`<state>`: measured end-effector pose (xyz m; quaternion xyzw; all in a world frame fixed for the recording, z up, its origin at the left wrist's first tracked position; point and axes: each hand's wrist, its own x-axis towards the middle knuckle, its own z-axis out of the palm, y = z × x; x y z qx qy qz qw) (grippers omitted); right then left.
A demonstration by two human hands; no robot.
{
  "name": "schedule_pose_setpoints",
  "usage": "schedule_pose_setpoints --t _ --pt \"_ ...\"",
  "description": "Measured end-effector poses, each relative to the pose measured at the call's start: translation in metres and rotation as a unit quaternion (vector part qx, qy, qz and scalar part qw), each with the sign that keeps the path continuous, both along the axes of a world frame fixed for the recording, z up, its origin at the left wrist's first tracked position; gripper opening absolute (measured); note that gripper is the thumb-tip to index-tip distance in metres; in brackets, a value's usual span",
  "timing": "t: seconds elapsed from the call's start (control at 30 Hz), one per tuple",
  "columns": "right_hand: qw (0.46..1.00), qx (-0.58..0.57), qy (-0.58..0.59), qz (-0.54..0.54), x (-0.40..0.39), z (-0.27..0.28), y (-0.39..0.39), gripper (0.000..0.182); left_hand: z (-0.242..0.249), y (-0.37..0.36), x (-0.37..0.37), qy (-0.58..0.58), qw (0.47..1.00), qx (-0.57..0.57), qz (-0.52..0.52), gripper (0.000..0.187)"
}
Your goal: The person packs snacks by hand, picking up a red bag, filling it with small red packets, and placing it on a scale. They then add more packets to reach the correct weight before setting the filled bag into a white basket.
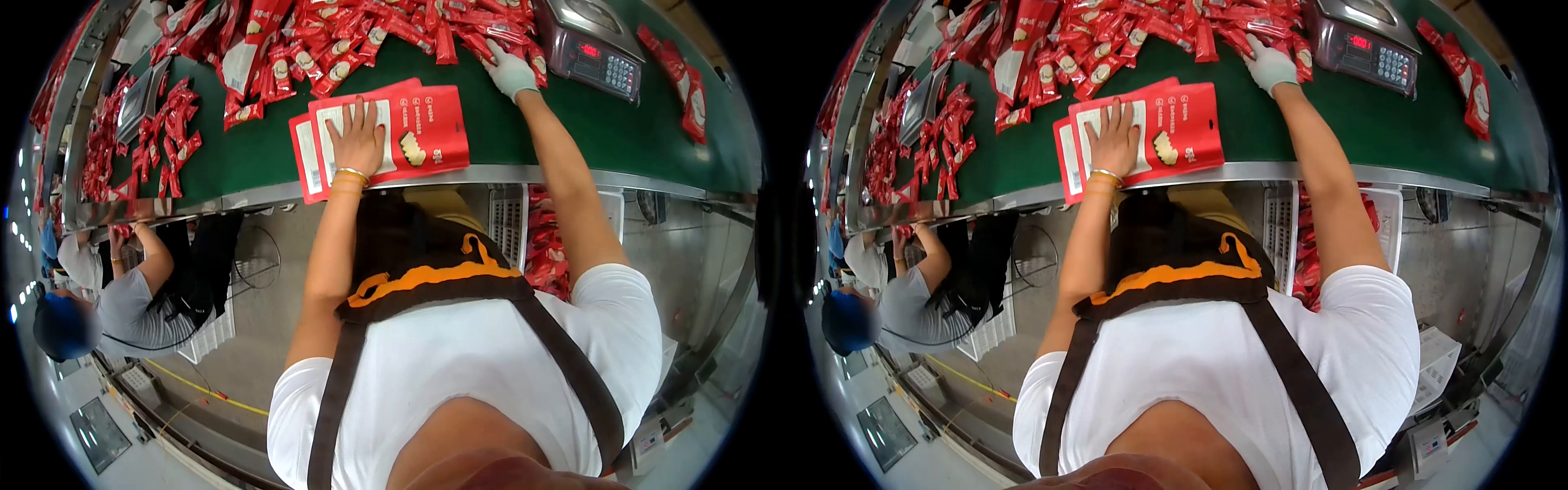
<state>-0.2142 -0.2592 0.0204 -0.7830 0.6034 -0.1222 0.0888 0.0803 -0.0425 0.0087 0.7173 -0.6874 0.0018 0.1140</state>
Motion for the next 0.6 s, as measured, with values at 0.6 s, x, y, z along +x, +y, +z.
schedule_pose_setpoints --t 0.6 --pt "0.926 -0.097 -0.083 0.354 0.028 0.002 0.121 0.056 0.002 0.0 -0.001 0.023 1.0 0.008 0.007 0.059"
